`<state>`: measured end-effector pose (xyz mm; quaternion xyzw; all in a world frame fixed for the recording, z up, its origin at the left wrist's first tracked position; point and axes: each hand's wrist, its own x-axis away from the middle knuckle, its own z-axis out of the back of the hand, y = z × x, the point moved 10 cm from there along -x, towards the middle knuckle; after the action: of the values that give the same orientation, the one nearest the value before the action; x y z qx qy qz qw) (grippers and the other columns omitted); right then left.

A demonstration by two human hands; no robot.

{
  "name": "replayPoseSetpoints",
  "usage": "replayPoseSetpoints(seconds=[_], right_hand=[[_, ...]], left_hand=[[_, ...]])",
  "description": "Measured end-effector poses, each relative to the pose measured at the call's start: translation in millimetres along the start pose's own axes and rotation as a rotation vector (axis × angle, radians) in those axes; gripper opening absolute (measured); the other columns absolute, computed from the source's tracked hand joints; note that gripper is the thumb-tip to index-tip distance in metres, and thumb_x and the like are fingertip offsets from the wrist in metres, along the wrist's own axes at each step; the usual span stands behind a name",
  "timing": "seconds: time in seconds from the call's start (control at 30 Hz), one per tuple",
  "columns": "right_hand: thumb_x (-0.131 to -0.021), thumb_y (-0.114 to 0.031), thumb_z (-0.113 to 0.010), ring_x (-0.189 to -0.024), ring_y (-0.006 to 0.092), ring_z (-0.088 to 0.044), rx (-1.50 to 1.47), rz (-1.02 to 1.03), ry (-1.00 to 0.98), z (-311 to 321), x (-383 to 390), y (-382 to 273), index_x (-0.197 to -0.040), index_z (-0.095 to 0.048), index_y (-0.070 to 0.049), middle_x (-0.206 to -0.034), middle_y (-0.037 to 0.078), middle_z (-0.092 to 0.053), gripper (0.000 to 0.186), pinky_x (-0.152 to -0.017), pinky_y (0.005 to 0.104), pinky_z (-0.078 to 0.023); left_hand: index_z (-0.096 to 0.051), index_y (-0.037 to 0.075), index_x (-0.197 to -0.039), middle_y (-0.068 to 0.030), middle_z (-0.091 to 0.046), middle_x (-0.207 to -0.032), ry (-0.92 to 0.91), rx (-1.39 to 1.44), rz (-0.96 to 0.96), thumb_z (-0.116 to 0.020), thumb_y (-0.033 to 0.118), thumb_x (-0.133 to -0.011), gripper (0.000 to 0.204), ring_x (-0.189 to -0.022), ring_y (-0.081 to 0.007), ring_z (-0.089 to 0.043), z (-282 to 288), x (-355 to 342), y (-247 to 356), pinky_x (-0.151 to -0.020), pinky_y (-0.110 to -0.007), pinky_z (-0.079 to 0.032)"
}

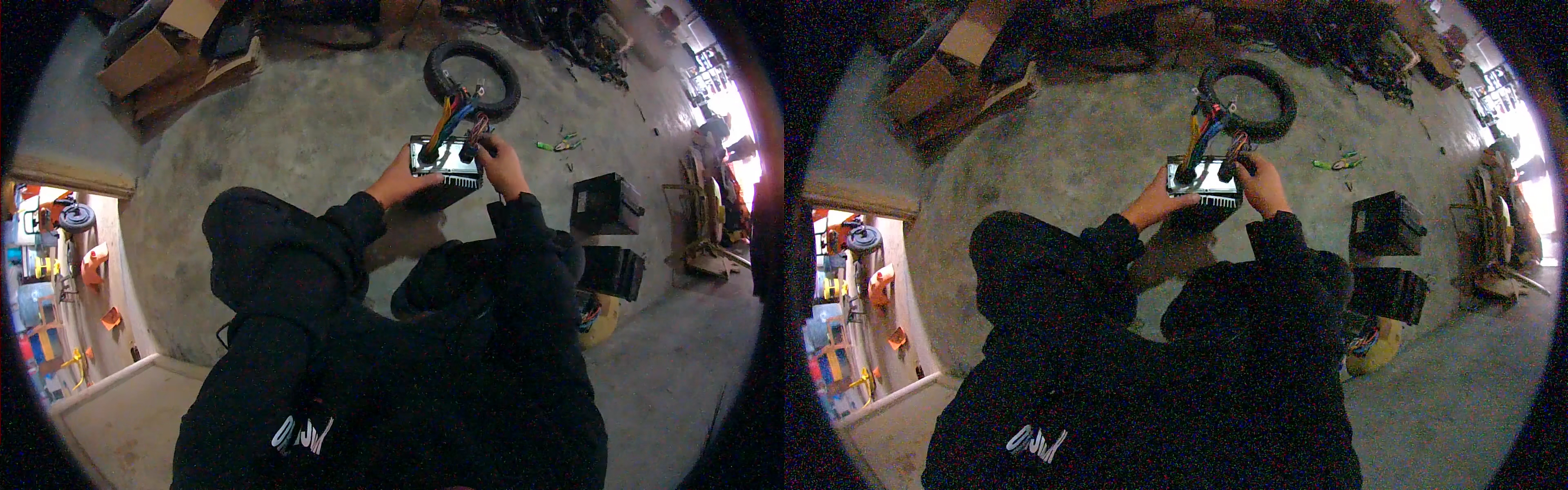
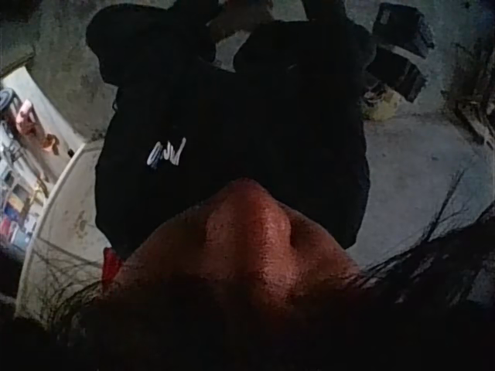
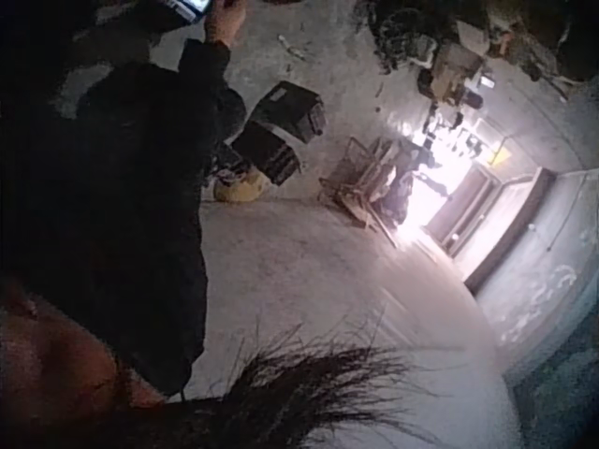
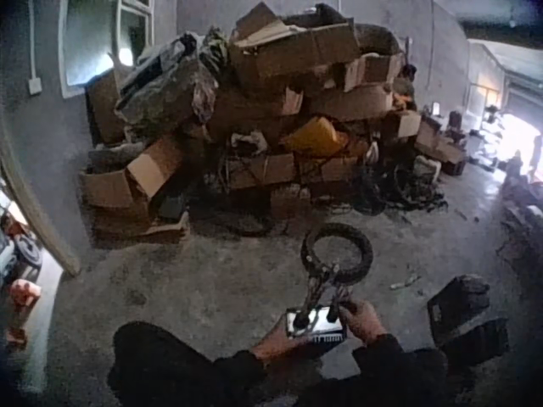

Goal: Inspecting and repairing an electric motor controller using a screwdriver.

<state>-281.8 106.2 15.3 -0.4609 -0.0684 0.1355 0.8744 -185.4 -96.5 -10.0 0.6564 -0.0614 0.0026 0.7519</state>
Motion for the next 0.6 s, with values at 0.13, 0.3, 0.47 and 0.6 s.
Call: replayPoseSetpoints(seconds=[0.13,0.3,0.47,0.6], right_hand=[[-0.097,-0.026,-0.067,-0.098,0.0286,-0.073,0.071,0.078,0.039,8.2,7.7,-6.0,-0.121,-0.069,0.000,-0.109,0.020,-0.075,0.035,-0.086,0.0386,-0.055],[-0.097,-0.028,-0.068,-0.085,0.0212,-0.072,0.192,-0.224,0.120,62.0,28.9,-41.7,-0.115,-0.067,0.001,-0.100,0.015,-0.074,0.034,-0.073,0.0361,-0.056],[-0.094,-0.021,-0.072,-0.085,0.0187,-0.069,-0.375,-0.026,0.364,84.9,58.0,-115.7,-0.118,-0.058,0.001,-0.098,0.012,-0.068,0.035,-0.074,0.0332,-0.055],[-0.094,-0.018,-0.073,-0.102,0.0214,-0.067,-0.572,0.302,0.142,28.0,46.3,-162.4,-0.123,-0.053,0.000,-0.115,0.015,-0.062,0.039,-0.088,0.0345,-0.053]], left_hand=[[-0.028,0.003,-0.153,-0.0201,-0.054,-0.145,-0.040,-0.017,-0.020,-0.091,0.042,-0.074,0.109,-0.135,-0.0328,-0.054,-0.8,-2.7,-2.5,-0.114,-0.041,-0.040],[-0.019,-0.004,-0.155,-0.0208,-0.051,-0.144,-0.007,-0.124,-0.042,-0.096,0.030,-0.067,0.122,-0.137,-0.0319,-0.049,10.6,0.5,-13.3,-0.116,-0.038,-0.037],[-0.017,-0.005,-0.156,-0.0225,-0.051,-0.146,-0.010,-0.159,-0.084,-0.095,0.028,-0.066,0.124,-0.139,-0.0347,-0.048,6.0,-1.8,-9.3,-0.117,-0.039,-0.036],[-0.024,-0.004,-0.154,-0.0255,-0.050,-0.146,0.000,-0.293,-0.032,-0.092,0.025,-0.069,0.113,-0.137,-0.0379,-0.050,18.9,10.0,5.9,-0.116,-0.039,-0.038]])
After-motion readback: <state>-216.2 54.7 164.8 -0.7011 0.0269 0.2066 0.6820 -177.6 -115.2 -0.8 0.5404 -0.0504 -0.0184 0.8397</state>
